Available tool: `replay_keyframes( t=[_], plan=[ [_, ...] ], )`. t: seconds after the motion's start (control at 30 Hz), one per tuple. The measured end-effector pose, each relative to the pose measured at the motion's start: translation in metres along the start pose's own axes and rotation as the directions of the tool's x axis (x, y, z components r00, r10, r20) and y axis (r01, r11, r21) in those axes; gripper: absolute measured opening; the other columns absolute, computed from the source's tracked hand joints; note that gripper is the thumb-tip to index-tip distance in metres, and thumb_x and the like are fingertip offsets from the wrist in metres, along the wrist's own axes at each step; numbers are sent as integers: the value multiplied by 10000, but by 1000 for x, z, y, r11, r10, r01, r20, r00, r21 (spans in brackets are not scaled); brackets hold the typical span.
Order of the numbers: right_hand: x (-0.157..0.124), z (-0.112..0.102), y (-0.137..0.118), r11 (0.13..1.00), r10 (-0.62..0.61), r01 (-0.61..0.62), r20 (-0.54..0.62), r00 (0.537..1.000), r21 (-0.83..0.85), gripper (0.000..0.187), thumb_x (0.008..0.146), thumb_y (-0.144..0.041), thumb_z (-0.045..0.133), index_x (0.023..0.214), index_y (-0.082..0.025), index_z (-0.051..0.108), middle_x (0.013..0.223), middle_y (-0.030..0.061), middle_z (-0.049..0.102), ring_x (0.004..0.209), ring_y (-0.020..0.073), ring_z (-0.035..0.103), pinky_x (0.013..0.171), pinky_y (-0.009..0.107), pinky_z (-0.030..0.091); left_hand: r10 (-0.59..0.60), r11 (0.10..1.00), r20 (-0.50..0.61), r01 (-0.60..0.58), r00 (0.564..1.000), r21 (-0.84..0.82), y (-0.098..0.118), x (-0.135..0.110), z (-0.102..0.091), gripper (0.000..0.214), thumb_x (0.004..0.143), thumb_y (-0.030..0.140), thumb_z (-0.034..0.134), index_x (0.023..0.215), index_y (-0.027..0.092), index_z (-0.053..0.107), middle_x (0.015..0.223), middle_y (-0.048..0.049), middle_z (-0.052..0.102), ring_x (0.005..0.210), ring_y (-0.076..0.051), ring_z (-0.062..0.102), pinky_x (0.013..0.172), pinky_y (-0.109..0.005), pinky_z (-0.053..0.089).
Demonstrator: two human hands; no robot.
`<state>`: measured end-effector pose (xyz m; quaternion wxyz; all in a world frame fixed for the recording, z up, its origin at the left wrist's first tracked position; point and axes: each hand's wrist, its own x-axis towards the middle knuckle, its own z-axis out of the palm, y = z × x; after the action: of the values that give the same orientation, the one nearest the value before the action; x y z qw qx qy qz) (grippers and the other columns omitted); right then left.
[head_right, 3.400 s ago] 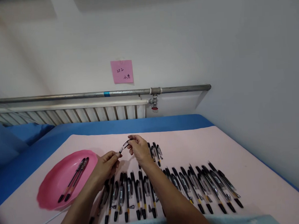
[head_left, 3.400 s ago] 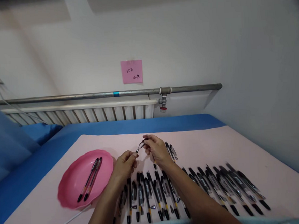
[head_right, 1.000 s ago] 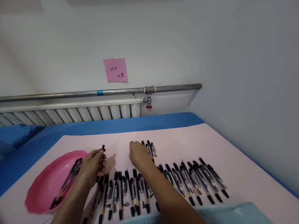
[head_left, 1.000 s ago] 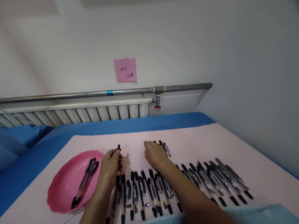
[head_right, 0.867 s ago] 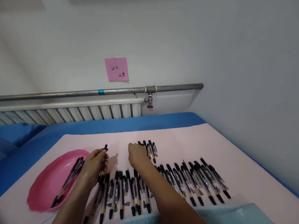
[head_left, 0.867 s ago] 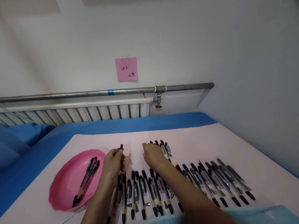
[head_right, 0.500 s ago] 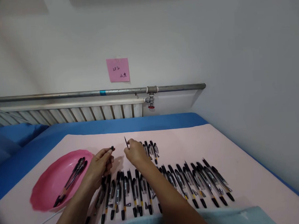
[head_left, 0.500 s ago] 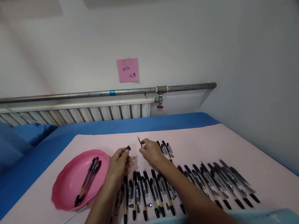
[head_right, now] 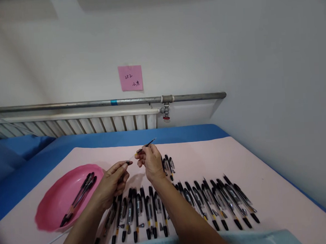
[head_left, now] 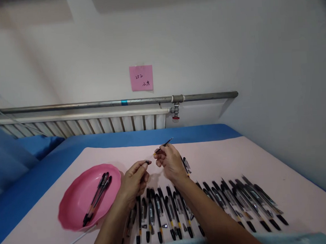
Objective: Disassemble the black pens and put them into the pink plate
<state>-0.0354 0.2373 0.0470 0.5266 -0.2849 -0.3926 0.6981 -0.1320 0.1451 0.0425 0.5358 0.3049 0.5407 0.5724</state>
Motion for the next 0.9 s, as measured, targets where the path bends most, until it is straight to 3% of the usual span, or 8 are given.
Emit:
replay_keyframes(
  t=[0.2,0.33,0.5,0.6,0.63,0.7,0.8,0.9],
  plan=[
    [2,-2,0,999,6,-3,43,999,-49,113,679,-271,498,717,-187,431,600,-26,559,454,98,545,311,155,326,-5,1000,14,5,1000,2,-1,0,-1,417,702,468,564,1024,204,544,497,84,404,303,-2,177,320,-156,63],
    [2,-5,-9,979,-22,44,115,993,-198,81,678,-250,493,689,-179,456,578,-30,561,435,90,519,312,155,310,-23,999,44,22,999,27,-2,0,-2,379,711,451,565,995,201,547,494,78,416,308,-3,176,325,-161,58],
    [-5,-7,-17,853,216,-36,290,933,-520,108,665,-218,534,590,-145,508,499,-38,510,387,42,407,358,149,291,-33,999,30,32,999,32,-4,1,-1,334,698,446,577,920,200,534,490,81,415,302,-5,181,321,-160,60],
    [-4,-13,-19,720,283,-2,291,914,-694,197,722,-334,519,708,-147,581,594,-17,555,384,41,384,361,164,290,-22,1000,-17,23,1000,10,-4,3,-3,330,698,454,572,902,198,533,491,81,410,304,-6,182,317,-158,65],
    [-1,-17,-21,642,252,35,254,934,-766,254,758,-376,473,781,-154,594,635,-7,576,391,47,393,364,169,296,-14,1000,-24,14,1000,3,-4,3,-4,341,703,456,567,928,201,536,493,81,409,306,-7,178,316,-157,68],
    [7,-27,-26,392,155,110,183,971,-913,300,804,-366,395,866,-158,602,707,19,612,457,67,463,411,175,340,-1,1000,-26,1,1000,-7,-2,3,-5,369,711,453,563,986,209,534,495,81,410,309,-8,176,316,-155,76],
    [17,-42,-32,42,123,150,154,980,-988,181,728,-203,469,752,-141,637,725,57,643,630,118,566,537,193,395,-7,1000,-21,7,1000,-11,-1,2,-5,369,709,441,572,993,209,532,491,82,406,312,-11,189,318,-152,78],
    [20,-48,-27,-94,232,129,105,967,-987,88,581,-90,567,598,-120,649,627,97,645,632,181,602,556,236,411,-15,1000,-19,15,1000,-12,-1,2,-3,351,706,433,579,967,204,533,489,81,408,314,-11,196,319,-152,77]
  ],
)
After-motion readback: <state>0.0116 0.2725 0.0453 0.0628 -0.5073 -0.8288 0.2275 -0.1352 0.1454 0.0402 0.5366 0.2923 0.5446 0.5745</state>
